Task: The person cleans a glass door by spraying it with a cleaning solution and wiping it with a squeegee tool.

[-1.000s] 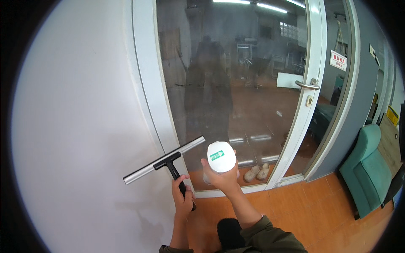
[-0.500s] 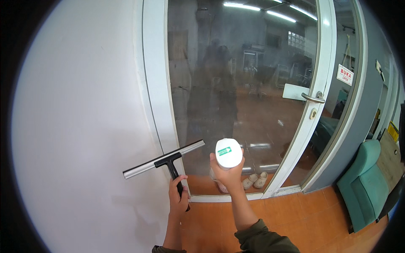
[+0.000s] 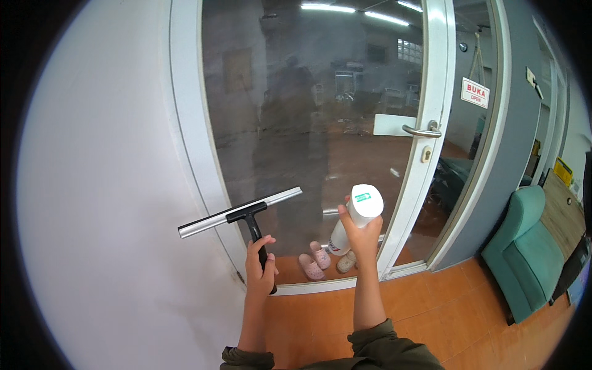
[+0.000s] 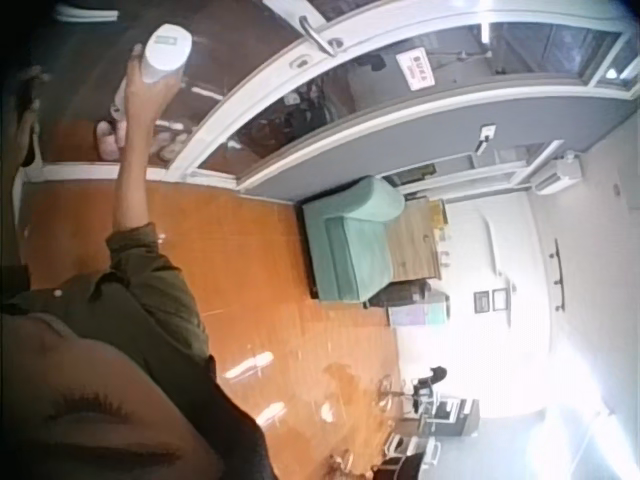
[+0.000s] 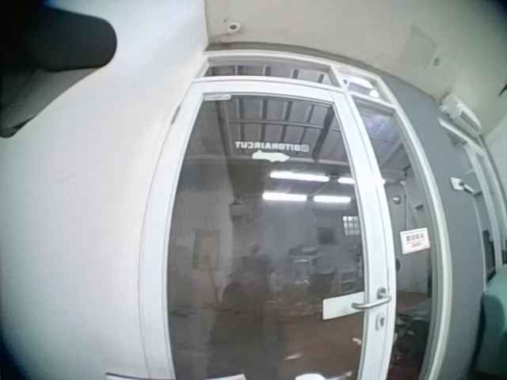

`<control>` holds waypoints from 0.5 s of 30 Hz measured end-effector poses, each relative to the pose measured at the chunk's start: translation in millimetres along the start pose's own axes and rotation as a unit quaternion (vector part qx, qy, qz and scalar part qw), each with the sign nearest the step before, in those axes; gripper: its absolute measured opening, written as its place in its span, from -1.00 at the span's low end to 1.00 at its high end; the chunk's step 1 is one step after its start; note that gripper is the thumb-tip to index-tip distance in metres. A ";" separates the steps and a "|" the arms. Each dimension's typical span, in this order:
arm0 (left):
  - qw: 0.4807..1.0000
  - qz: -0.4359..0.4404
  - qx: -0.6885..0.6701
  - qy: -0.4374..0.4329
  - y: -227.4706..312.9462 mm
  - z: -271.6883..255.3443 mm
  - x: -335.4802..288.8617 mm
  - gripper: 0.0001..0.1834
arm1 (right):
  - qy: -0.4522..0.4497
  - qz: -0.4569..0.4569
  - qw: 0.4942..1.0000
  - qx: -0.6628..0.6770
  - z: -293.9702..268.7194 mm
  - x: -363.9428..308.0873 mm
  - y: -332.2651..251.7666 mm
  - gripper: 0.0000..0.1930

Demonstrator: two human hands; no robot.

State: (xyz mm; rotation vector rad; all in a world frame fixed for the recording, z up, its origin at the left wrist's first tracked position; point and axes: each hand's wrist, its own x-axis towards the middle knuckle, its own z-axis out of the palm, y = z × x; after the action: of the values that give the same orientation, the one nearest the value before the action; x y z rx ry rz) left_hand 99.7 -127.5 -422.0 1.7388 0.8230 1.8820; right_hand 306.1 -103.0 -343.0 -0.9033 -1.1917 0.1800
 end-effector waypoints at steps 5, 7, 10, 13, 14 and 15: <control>0.999 -0.011 -0.022 -0.021 12.6 5.3 0.7 -0.54 | 0.044 -0.064 0.997 -0.014 -11.1 1.8 -1.7 -0.67; 0.999 -0.008 -0.017 -0.027 15.0 5.3 1.5 -0.54 | 0.049 -0.071 0.996 0.027 -13.3 -2.5 -7.4 -0.69; 1.000 0.012 -0.011 -0.017 16.9 7.5 6.3 -0.54 | 0.032 -0.079 0.993 0.088 -12.0 -11.6 -18.3 -0.71; 1.000 0.018 -0.008 -0.006 17.4 7.1 7.0 -0.54 | 0.008 -0.073 0.991 0.111 -6.2 -21.4 -21.7 -0.72; 1.000 0.022 -0.001 -0.009 14.8 6.0 6.9 -0.53 | -0.008 -0.065 0.993 0.102 -5.4 -24.5 -20.5 -0.72; 1.000 0.027 0.005 -0.012 13.2 5.1 7.9 -0.53 | -0.023 -0.059 0.994 0.093 -4.6 -26.9 -19.1 -0.72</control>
State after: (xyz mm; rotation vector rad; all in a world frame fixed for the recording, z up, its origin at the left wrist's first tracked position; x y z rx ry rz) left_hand 104.9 -131.1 -407.0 1.8038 0.7858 1.8911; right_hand 293.0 -132.9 -349.7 -0.6666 -1.2452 0.2144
